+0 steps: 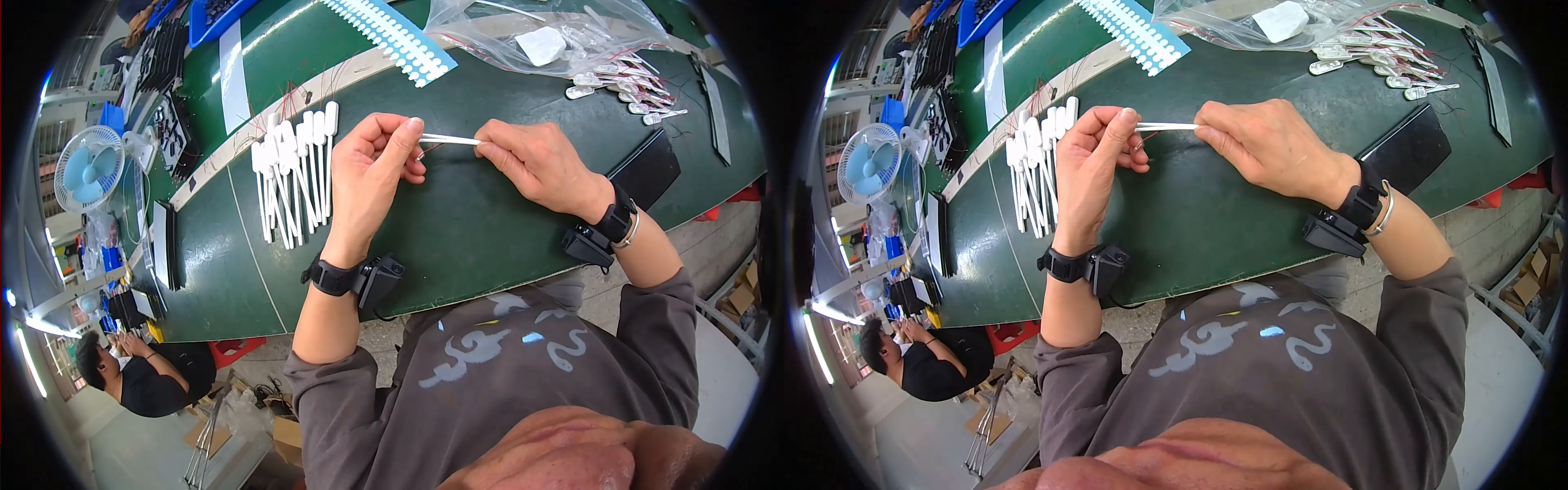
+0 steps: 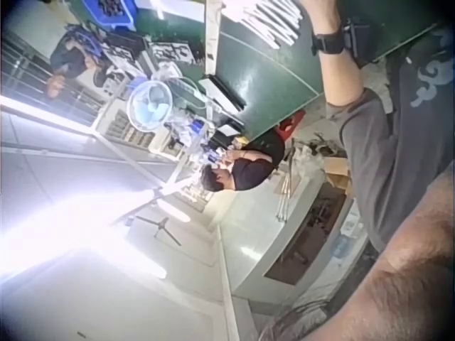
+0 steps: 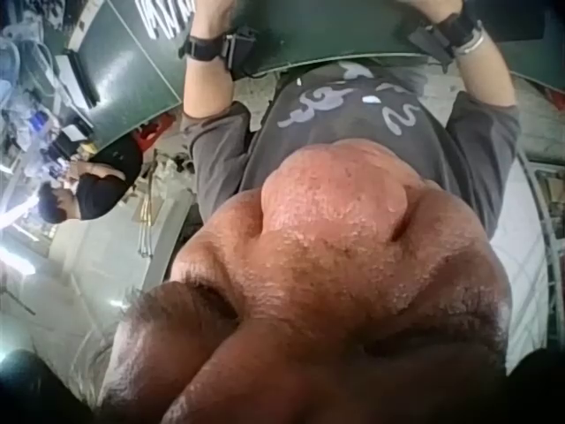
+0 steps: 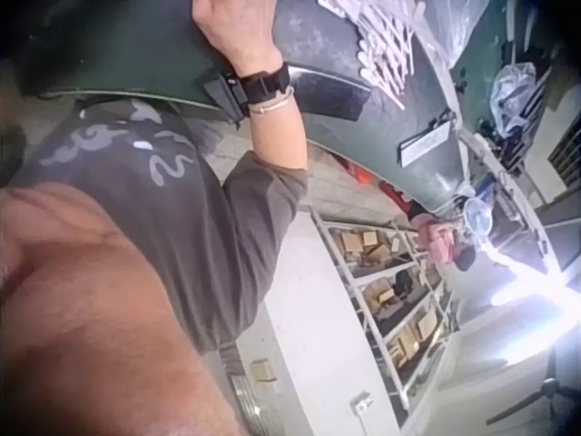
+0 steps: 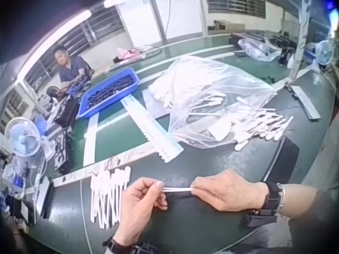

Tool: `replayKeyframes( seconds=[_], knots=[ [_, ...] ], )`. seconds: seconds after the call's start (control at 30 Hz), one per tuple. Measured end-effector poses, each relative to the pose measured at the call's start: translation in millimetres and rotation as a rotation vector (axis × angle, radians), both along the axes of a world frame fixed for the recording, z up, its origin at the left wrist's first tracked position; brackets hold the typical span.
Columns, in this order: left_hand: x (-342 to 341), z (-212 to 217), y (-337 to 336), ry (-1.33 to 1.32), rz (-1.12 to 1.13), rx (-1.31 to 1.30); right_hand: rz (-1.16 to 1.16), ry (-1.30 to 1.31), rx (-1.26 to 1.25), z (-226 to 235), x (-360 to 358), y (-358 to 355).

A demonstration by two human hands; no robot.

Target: The person picks up a white plastic component and a small electronic part, fits the part into the component, and presses them together by hand. They then pick up a long white plastic strip and press it onto the assembled component, joining the pieces together.

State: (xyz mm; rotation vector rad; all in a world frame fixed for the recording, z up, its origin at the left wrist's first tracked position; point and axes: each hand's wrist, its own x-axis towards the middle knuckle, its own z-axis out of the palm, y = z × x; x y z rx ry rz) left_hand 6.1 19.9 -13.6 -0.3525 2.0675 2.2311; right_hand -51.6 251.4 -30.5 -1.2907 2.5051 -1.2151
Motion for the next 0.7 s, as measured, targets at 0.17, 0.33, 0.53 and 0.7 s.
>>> replayKeyframes(
  seconds=[0.17,0.33,0.53,0.7],
  knots=[
    [1,-2,0,0.025,0.007,0.024,0.011,-0.094,-0.005,4,0,1],
    [2,-2,1,0.037,-0.011,-0.002,0.019,-0.112,0.085,9,0,0],
    [3,-2,8,0.064,-0.051,0.028,0.023,0.017,0.031,1,0,-2],
    [4,2,10,0.115,-0.022,0.018,0.006,-0.031,-0.014,0,0,-1]
  ],
)
